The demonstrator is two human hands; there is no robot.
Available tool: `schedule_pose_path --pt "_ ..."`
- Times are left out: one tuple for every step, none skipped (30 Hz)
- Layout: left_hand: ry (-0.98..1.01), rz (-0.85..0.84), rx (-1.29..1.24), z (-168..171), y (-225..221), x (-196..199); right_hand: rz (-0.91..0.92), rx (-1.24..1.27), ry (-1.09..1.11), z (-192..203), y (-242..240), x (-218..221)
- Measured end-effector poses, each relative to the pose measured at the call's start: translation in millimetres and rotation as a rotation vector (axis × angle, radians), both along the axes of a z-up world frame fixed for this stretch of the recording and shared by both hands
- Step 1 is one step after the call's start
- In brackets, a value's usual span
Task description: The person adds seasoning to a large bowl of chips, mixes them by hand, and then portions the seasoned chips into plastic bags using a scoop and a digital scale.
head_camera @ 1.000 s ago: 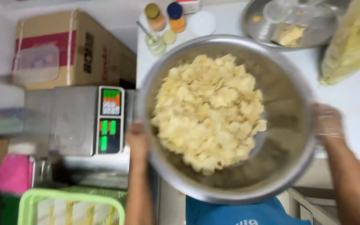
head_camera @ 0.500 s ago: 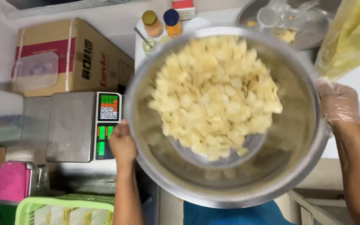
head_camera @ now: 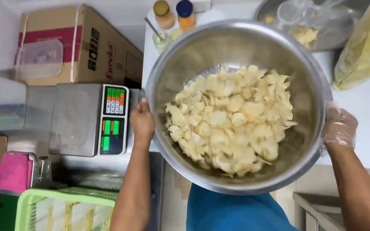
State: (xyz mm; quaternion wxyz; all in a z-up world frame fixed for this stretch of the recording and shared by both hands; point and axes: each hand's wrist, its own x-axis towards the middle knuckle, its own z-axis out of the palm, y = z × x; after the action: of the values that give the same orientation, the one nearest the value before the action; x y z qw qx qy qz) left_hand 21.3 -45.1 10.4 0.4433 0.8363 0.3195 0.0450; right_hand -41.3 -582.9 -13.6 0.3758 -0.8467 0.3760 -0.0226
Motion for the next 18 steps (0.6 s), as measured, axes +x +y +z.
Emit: schedule_pose_path --pt "0.087 -0.047 0.046 -7.1 -1.7 -3.0 0.069 -0.058 0.02 -21.1 -11.5 -12.1" --pt "0.174 -0.094 0.091 -14.6 -4.3 -5.3 0.14 -0.113 0.042 -42.2 -23.9 -24.4" --pt "0.187 -0.105 0.086 -37.7 1.8 -2.9 0.132 -0.117 0.057 -46.8 -19.9 -26.0" --pt "0.153 -0.137 0.119 -60.4 8.0 -0.8 0.098 -0.082 0.0 -51.1 -15.5 -27.5" --pt "0.114 -0.167 0.151 -83.5 15.2 0.5 0.066 -0.049 -0.061 -55.5 -10.1 -28.0" --pt "0.124 -0.175 0.144 -85.8 11.9 7.9 0.06 -0.055 -0.05 -55.7 -4.3 -28.3" --pt "0.164 -0.2 0.136 -86.3 11.8 17.8 0.049 -0.075 -0.068 -56.9 4.1 -22.0" --pt "0.205 -0.224 0.127 -86.1 12.7 27.7 0.038 -0.096 -0.086 -57.4 13.4 -15.7" --pt "0.206 -0.221 0.123 -82.7 9.7 31.6 0.042 -0.099 -0.085 -63.4 11.4 -16.2" --pt "0.232 -0.246 0.073 -79.2 7.4 35.7 0.051 -0.107 -0.053 -69.2 10.1 -16.5" --pt "0.259 -0.267 0.024 -75.6 6.9 38.8 0.063 -0.113 -0.021 -75.7 10.1 -16.4" --pt "0.262 -0.261 0.021 -69.1 4.7 35.7 0.069 -0.114 -0.019 -65.3 11.5 -15.0" --pt "0.204 -0.268 -0.037 -62.3 1.9 33.0 0.108 -0.151 0.092 -54.0 12.3 -13.3" --pt "0.146 -0.274 -0.094 -55.5 -0.8 30.3 0.145 -0.187 0.202 -42.8 13.1 -11.7" --pt "0.152 -0.267 -0.099 -52.9 -3.4 21.3 0.152 -0.191 0.209 -61.3 -1.1 -7.1" --pt "0.142 -0.237 -0.112 -50.2 -6.0 12.3 0.286 -0.649 0.002 -79.8 -15.4 -2.8" --pt "0.122 -0.209 -0.124 -47.5 -9.2 9.2 0.423 -1.095 -0.231 -98.7 -30.2 6.7" --pt "0.118 -0.206 -0.128 -45.3 -12.8 1.8 0.426 -1.1 -0.235 -59.5 1.5 37.0"
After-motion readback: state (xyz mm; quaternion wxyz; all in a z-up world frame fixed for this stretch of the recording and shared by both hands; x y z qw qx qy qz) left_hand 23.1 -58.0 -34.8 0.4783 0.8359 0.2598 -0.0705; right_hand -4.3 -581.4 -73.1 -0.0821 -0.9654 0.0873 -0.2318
